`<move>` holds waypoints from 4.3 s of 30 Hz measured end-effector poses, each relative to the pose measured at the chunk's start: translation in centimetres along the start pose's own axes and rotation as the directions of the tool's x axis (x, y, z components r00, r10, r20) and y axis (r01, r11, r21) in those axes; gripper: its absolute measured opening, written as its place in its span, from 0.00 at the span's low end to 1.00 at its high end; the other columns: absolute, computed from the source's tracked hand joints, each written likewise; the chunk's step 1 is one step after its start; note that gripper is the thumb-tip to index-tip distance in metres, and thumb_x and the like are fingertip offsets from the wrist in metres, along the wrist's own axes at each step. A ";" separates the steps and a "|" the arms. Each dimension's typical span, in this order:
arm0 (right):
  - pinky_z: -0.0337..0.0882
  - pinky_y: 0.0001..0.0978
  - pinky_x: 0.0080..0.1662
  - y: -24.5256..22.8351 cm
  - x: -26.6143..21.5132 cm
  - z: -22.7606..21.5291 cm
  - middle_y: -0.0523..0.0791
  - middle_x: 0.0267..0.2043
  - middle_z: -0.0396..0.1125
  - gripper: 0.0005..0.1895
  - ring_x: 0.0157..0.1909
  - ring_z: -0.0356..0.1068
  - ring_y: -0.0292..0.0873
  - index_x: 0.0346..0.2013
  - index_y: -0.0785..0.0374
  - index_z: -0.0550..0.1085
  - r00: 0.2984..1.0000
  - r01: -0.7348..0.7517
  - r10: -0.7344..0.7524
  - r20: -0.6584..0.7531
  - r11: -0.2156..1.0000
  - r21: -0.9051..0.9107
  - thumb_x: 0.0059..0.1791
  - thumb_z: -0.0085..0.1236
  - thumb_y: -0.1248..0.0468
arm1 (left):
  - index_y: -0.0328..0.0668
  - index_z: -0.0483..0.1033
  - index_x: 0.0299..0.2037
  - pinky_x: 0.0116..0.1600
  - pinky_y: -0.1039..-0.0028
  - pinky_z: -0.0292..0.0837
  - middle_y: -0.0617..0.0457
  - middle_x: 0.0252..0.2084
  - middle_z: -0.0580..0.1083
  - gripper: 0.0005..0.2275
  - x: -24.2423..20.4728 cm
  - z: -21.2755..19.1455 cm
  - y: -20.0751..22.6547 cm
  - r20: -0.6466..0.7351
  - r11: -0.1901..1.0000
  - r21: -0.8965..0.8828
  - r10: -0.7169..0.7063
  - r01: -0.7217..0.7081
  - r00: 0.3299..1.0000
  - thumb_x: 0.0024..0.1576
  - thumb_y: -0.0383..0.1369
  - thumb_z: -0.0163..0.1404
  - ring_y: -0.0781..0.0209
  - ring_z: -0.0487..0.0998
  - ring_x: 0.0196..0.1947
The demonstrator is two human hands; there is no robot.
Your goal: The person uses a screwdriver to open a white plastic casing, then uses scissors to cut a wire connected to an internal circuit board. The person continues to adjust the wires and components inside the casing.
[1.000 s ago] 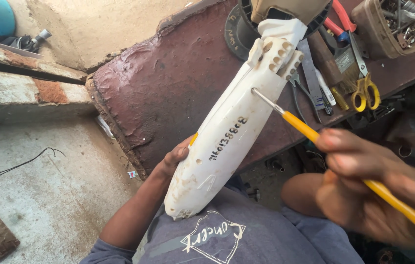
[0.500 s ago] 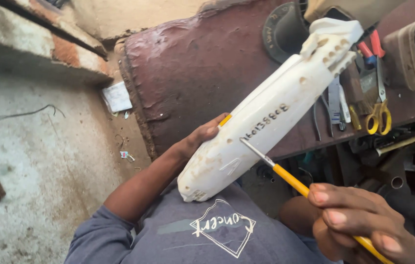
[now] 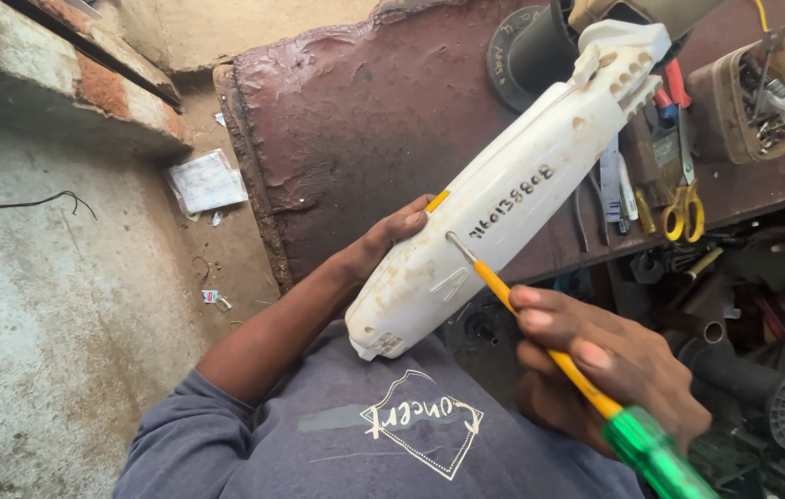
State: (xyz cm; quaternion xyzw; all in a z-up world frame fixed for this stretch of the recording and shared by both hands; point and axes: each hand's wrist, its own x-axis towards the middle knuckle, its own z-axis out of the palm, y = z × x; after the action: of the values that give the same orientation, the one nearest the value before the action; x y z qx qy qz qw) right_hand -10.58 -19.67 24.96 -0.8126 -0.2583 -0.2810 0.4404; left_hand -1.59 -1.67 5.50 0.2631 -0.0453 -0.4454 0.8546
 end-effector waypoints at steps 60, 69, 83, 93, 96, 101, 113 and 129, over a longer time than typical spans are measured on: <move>0.81 0.41 0.46 -2.7 -3.4 4.6 0.51 0.44 0.72 0.18 0.43 0.76 0.46 0.58 0.71 0.72 0.776 -0.347 0.147 -0.613 0.912 -0.220 0.56 0.69 0.73 | 0.32 0.54 0.61 0.45 0.67 0.84 0.34 0.47 0.75 0.32 0.6 -1.0 1.6 0.087 0.999 -0.016 -0.046 0.048 0.995 0.57 0.47 0.54 0.54 0.83 0.39; 0.83 0.41 0.48 -1.4 -3.1 4.8 0.50 0.45 0.74 0.17 0.43 0.78 0.46 0.59 0.65 0.71 0.839 -0.189 0.164 -0.518 0.982 0.004 0.57 0.66 0.67 | 0.32 0.58 0.58 0.44 0.71 0.82 0.39 0.44 0.75 0.27 0.6 -0.7 0.8 0.058 0.999 -0.048 -0.011 0.014 0.998 0.59 0.45 0.53 0.58 0.82 0.38; 0.84 0.44 0.54 -1.5 -1.9 5.1 0.53 0.51 0.73 0.14 0.50 0.79 0.49 0.60 0.64 0.68 0.879 -0.167 0.192 -0.436 0.981 0.095 0.62 0.62 0.69 | 0.26 0.63 0.65 0.49 0.66 0.85 0.36 0.49 0.78 0.31 0.4 -3.7 -1.6 0.151 0.934 -0.358 0.049 0.009 0.987 0.65 0.51 0.38 0.54 0.85 0.43; 0.83 0.47 0.49 -2.3 -3.2 4.8 0.50 0.46 0.69 0.16 0.44 0.77 0.49 0.58 0.63 0.66 0.900 -0.136 0.074 -0.429 0.984 -0.115 0.61 0.63 0.69 | 0.27 0.61 0.69 0.56 0.59 0.83 0.31 0.55 0.74 0.34 -0.1 -7.4 -2.6 0.149 0.895 -0.416 0.240 -0.159 0.959 0.65 0.54 0.42 0.44 0.82 0.52; 0.83 0.47 0.50 -2.4 -4.1 3.9 0.51 0.47 0.69 0.17 0.46 0.76 0.50 0.62 0.63 0.65 0.892 -0.124 0.070 -0.447 0.988 -0.093 0.61 0.61 0.69 | 0.31 0.59 0.70 0.59 0.51 0.80 0.30 0.60 0.72 0.35 -0.8 -8.3 -2.0 0.197 0.858 -0.499 0.244 -0.117 0.949 0.64 0.56 0.42 0.40 0.79 0.58; 0.84 0.45 0.53 -2.0 -5.3 3.1 0.51 0.49 0.69 0.12 0.47 0.75 0.47 0.61 0.63 0.66 0.850 -0.161 0.119 -0.513 0.986 -0.038 0.64 0.56 0.68 | 0.34 0.58 0.73 0.63 0.48 0.78 0.29 0.62 0.69 0.35 -1.9 -9.1 -1.8 0.238 0.818 -0.565 0.289 -0.110 0.927 0.64 0.56 0.41 0.37 0.77 0.60; 0.77 0.37 0.49 1.7 -7.8 -2.4 0.53 0.48 0.70 0.13 0.45 0.72 0.44 0.49 0.67 0.73 0.732 -0.293 0.252 -0.633 0.955 0.042 0.65 0.50 0.58 | 0.31 0.59 0.72 0.58 0.52 0.83 0.30 0.60 0.72 0.35 -3.2 -9.6 0.9 0.140 0.856 -0.404 0.407 -0.323 0.903 0.66 0.56 0.42 0.40 0.80 0.56; 0.74 0.28 0.41 14.9 -14.0 9.8 0.42 0.39 0.72 0.17 0.37 0.72 0.35 0.51 0.62 0.74 0.491 -0.819 0.836 -0.245 0.539 0.196 0.50 0.65 0.60 | 0.26 0.63 0.69 0.50 0.60 0.87 0.32 0.54 0.76 0.36 -3.2 -10.1 7.8 0.139 0.928 -0.081 0.372 -0.364 0.918 0.65 0.56 0.44 0.46 0.85 0.47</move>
State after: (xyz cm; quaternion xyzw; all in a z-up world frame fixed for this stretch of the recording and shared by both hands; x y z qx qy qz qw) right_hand -8.35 -20.74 2.44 -0.7693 0.2281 -0.1520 0.5770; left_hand 5.36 8.55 1.18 0.1922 -0.1469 -0.2967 0.9238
